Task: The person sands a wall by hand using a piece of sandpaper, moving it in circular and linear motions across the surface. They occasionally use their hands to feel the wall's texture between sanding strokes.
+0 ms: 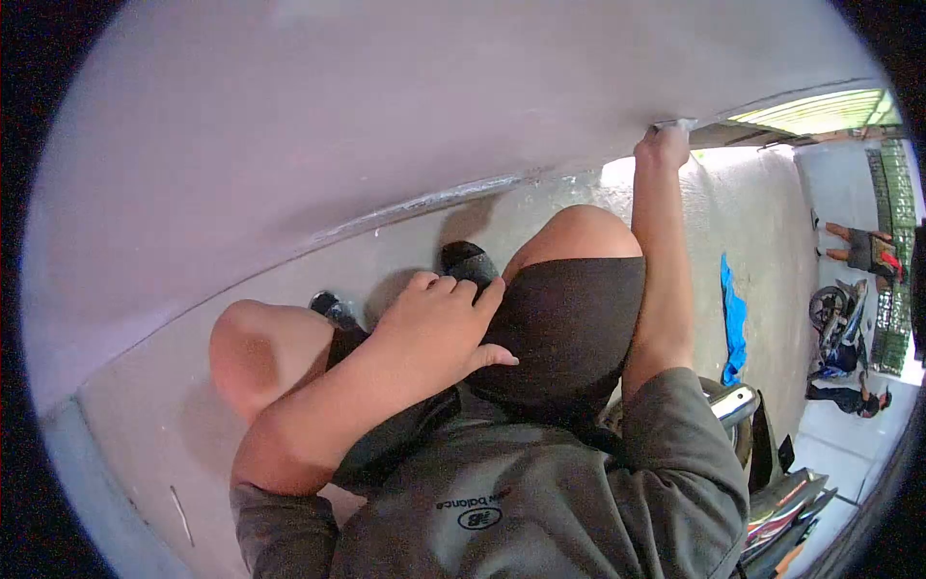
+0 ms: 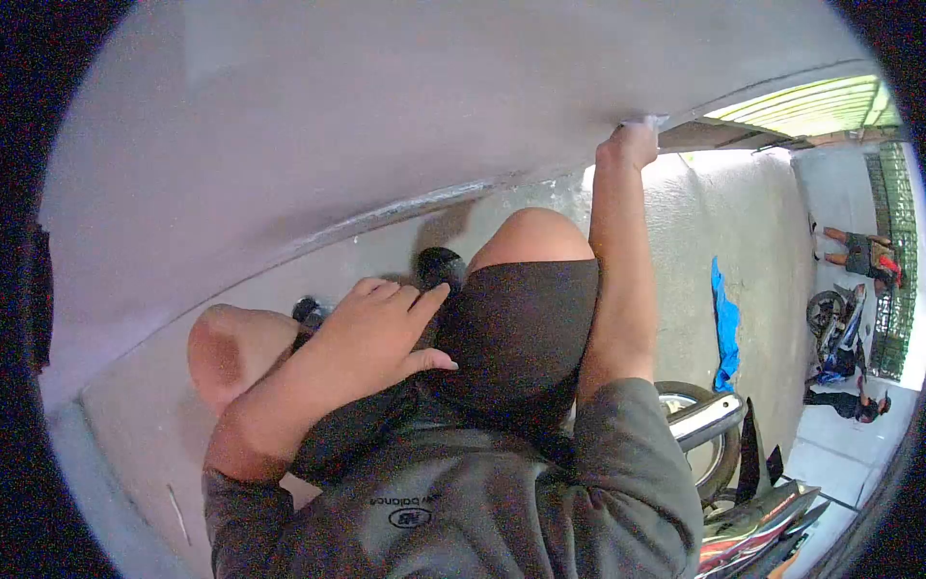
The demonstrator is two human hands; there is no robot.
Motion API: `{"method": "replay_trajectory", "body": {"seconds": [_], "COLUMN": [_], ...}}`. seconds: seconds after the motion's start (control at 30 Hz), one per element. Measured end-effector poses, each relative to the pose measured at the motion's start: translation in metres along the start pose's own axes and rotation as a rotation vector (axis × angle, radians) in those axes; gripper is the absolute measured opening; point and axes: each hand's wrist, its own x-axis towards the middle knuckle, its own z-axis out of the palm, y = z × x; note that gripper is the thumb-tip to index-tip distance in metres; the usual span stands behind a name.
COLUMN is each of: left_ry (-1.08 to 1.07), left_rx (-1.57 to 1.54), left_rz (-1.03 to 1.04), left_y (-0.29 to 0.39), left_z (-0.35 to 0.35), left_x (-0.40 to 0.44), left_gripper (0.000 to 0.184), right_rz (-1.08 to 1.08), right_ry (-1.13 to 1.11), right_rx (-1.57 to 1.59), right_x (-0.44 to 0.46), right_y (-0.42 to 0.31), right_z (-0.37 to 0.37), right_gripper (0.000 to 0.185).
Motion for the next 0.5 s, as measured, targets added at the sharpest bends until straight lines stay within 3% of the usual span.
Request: {"method": "replay_trajectory", "body": {"seconds": [0.07,0.1,0.17,0.23,0.3,0.5], "left_ry": [-0.037,-0.041,0.046,-0.014,0.017,-0.032], "left_rx": [0.013,0.020,-0.013,0.017,0.014,0.056], "left_rz": [0.007,0.033,0.021,0.056,0.010,-0.076], "left_y": [0.001,0.000,0.001,0.006,0.005,0.002], "left_z": [0.001,0.002,0.005,-0.005,-0.009,-0.007], "left_x": [0.001,0.001,0.000,0.000,-0.003,-0.006], "left_gripper": [0.077,0.077,0.079,0.079,0.077,0.081], "right_rz": [-0.075,-0.097,-0.316,-0.381,-0.187,-0.481], "right_ry": [-0.207,-0.192,-0.116,0.059,0.156,0.064], "right_rx": [0.024,0.027,-0.265,-0.430,-0.136,-0.381], "right_x": [-0.008,-0.002,0.026,0.036,0.024,0.049], "right_y": [-0.016,-0.012,-0.005,0.004,-0.001,-0.031], "right_z": [0.006,0.003,-0.005,-0.010,-0.011,-0.002], "right_gripper": [0.029,0.029,0.040,0.041,0.041,0.042]}}
